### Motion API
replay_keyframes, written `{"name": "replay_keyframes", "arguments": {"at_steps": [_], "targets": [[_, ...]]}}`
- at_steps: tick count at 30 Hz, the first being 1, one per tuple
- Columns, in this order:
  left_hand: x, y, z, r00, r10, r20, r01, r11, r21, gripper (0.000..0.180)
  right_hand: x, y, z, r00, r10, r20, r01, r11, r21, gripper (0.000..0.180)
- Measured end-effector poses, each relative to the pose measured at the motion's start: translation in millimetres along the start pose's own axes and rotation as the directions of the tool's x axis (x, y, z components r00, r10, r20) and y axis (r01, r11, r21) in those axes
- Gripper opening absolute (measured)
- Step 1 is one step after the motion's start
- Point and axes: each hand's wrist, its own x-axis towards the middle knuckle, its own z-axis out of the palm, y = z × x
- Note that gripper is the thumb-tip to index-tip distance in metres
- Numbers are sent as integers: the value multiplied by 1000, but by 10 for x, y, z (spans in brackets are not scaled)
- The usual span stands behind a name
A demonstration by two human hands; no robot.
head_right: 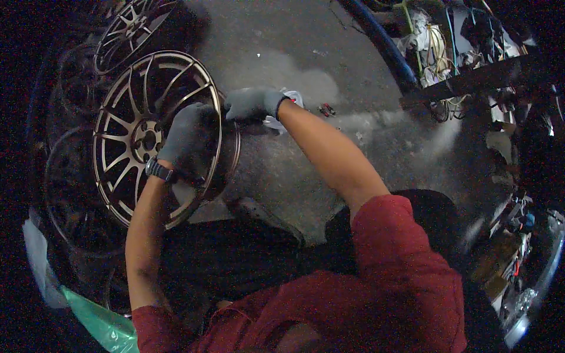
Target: The person sits on the floor and uses a wrench to tighten lug nuts on a bronze-colored car wheel. They then install a center cap and use a small tool to secure the cap's retaining ring.
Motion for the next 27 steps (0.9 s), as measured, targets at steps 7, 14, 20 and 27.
{"name": "replay_keyframes", "arguments": {"at_steps": [7, 14, 20, 27], "targets": [[-67, -73, 84, 994, 39, -99, -40, 999, -3, 15, 181, 439, 420, 960, -46, -276, 1, 987, -160, 39], [41, 76, -55, 998, -50, 24, 49, 998, 29, 14, 137, 487, 780, 963, 37, -268, 57, 940, 336, 35], [60, 47, -44, 982, -131, 138, 116, 987, 114, 14, 160, 473, 888, 964, -26, -266, 144, 888, 437, 30], [26, 61, -65, 987, -128, 101, 126, 992, 26, 20, 95, 415, 983, 977, 15, -214, 130, 753, 645, 33]]}}
